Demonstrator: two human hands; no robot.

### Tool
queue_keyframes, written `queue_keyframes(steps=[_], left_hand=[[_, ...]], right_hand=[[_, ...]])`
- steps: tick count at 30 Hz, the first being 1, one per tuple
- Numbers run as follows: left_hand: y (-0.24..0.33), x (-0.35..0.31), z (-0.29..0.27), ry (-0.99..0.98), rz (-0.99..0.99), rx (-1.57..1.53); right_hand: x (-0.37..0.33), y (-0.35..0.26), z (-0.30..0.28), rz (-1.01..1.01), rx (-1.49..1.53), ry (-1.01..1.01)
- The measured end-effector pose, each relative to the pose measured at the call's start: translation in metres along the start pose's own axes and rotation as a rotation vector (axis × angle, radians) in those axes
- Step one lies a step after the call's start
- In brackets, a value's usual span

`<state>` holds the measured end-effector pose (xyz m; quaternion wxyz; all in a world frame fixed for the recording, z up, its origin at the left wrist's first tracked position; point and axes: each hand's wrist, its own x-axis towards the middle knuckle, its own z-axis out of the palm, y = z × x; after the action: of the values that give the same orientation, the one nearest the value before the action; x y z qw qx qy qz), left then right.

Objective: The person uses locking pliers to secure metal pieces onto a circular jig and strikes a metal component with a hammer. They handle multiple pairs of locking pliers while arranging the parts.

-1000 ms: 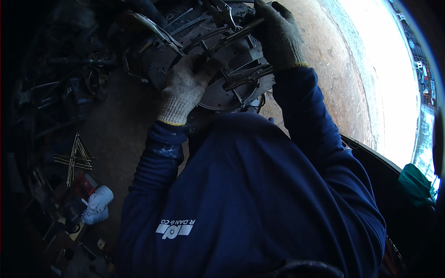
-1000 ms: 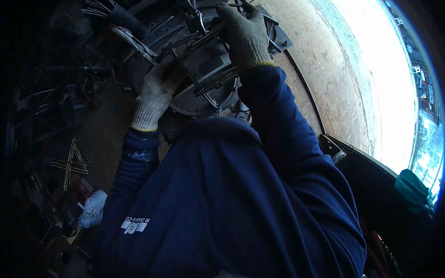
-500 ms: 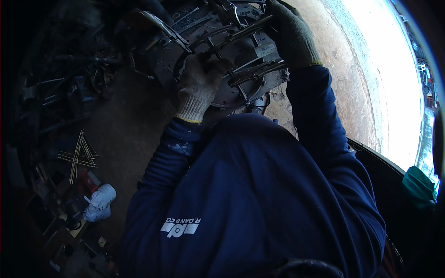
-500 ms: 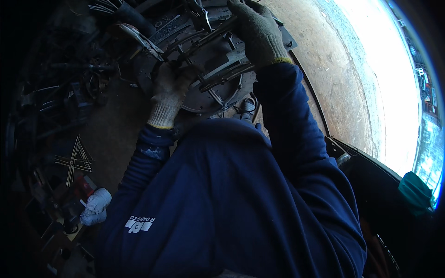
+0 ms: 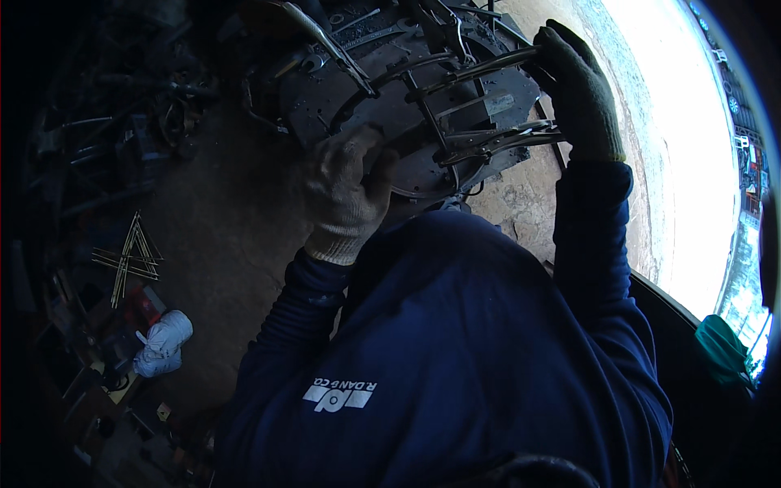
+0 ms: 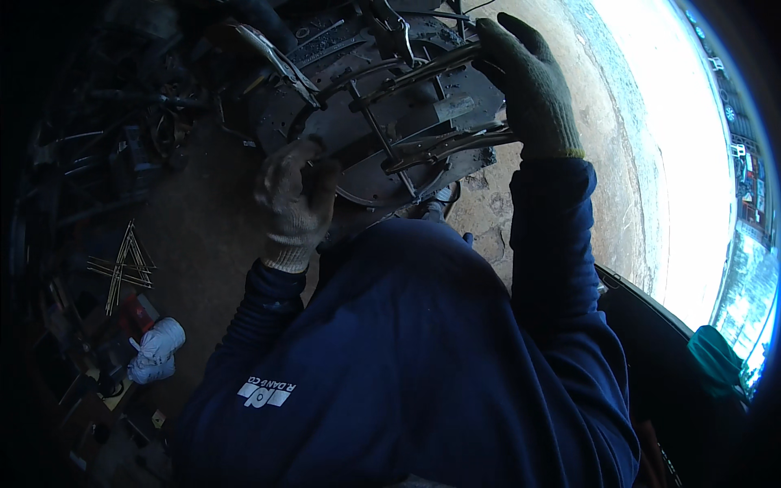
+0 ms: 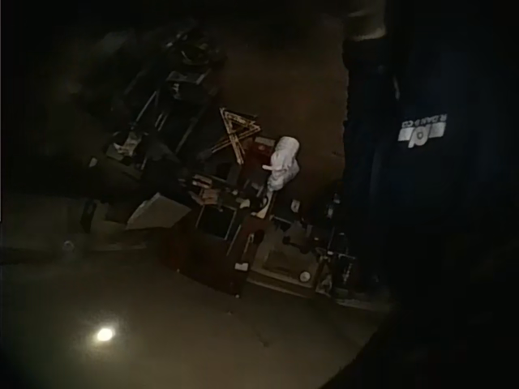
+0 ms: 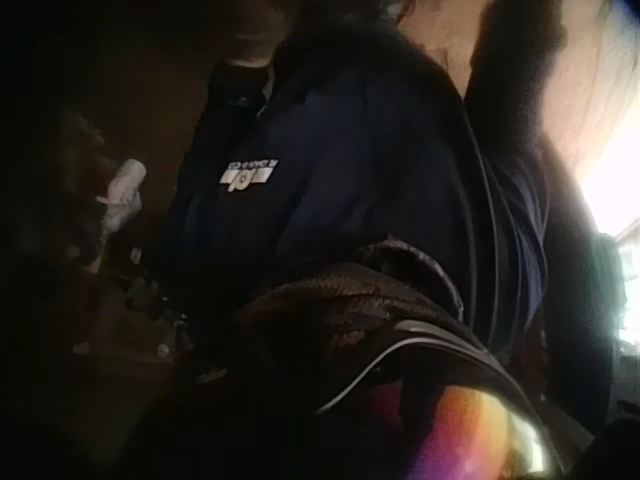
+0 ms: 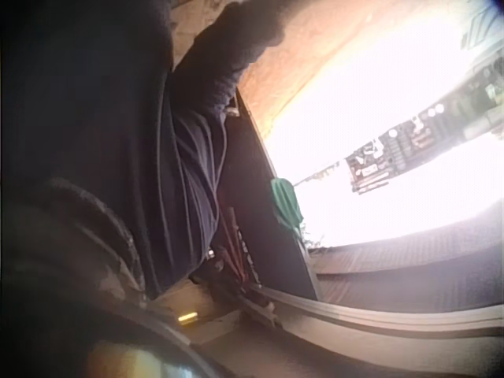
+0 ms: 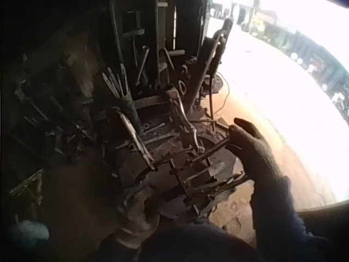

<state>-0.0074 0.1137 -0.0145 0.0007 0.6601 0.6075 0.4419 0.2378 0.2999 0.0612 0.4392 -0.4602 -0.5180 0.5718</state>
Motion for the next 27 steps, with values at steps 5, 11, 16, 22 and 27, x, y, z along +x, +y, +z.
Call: queue_keyframes(steps=[5,11,16,22,27], left_hand=[[-0.033,0.008,-0.012,0.040,-0.047,0.160],[-0.054,0.023,0.006,-0.036,-0.145,0.109],[-0.063,0.023,0.018,-0.065,-0.163,-0.032],[-0.064,0.026,0.011,-0.203,-0.048,0.146],[-0.065,0.027,0.013,-0.155,-0.168,-0.017]], right_hand=[[-0.003,-0.009,-0.005,-0.010,-0.123,0.039],[-0.008,-0.015,-0.006,-0.053,-0.239,0.153],[-0.008,-0.017,-0.010,-0.039,-0.294,0.208],[-0.006,-0.012,-0.017,-0.056,-0.261,0.216],[0.000,-0.013,-0.014,-0.050,-0.288,0.159]])
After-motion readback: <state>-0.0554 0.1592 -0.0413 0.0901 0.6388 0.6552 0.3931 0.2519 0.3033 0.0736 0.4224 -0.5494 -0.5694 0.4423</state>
